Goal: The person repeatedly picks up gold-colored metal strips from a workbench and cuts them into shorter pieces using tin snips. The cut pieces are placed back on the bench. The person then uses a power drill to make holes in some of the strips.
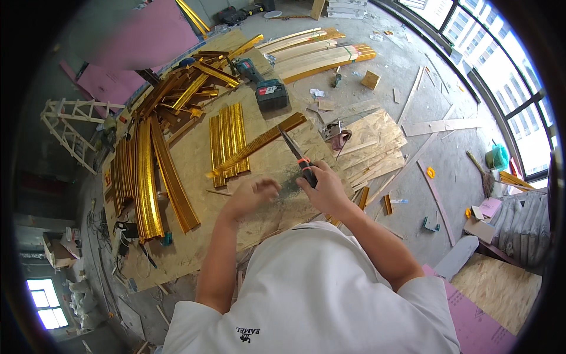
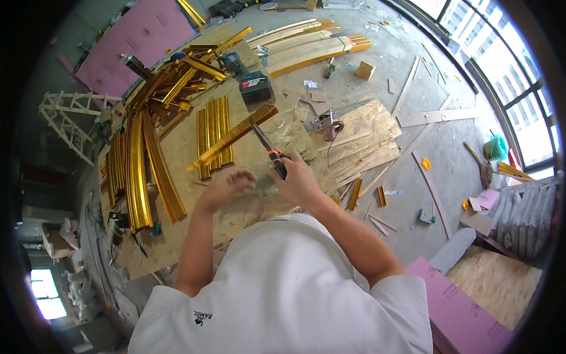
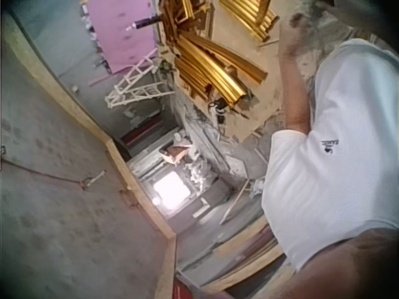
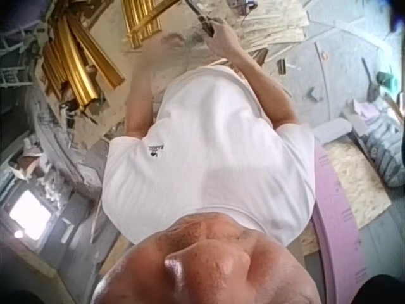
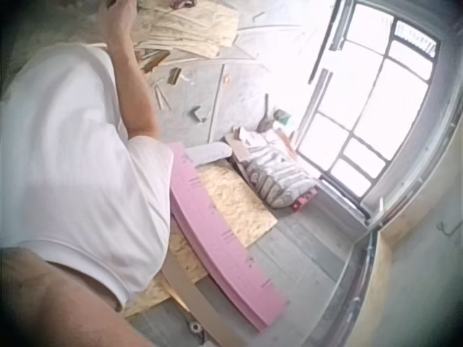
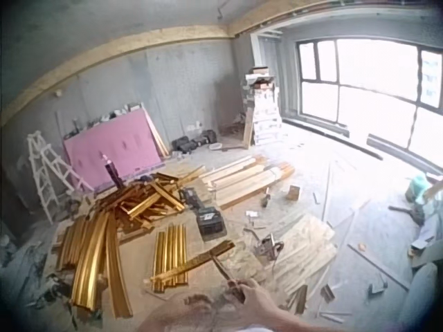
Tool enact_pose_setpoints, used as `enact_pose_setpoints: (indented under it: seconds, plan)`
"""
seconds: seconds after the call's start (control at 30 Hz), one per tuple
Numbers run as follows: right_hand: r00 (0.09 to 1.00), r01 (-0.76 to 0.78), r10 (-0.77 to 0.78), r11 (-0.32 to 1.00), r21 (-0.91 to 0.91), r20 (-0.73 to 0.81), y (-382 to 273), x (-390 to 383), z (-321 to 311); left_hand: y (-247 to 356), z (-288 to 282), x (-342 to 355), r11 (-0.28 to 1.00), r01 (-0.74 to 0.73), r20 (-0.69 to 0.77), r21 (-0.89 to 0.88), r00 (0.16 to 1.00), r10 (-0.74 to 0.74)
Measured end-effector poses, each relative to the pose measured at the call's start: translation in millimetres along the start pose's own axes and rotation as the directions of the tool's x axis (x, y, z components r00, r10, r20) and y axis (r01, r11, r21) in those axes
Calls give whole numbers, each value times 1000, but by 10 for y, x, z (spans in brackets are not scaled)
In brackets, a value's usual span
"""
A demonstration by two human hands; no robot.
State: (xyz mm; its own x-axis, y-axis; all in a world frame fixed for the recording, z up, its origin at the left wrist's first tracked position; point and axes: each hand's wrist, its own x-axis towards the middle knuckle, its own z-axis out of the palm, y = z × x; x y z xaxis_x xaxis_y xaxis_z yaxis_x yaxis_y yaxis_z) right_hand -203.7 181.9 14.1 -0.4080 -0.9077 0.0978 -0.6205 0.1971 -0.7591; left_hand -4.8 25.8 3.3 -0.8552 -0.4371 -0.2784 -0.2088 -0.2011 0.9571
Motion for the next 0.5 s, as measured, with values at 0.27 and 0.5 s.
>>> enact_pose_setpoints:
  seconds: [0.27,0.5]
  plan:
    - [957,247,-256,966,81,138,110,-97,-137,762,-9,83,912,-97,-253,398,944,211]
    - [961,190,-201,979,78,189,-17,-89,-281,453,194,215,971,-161,-68,178,982,175]
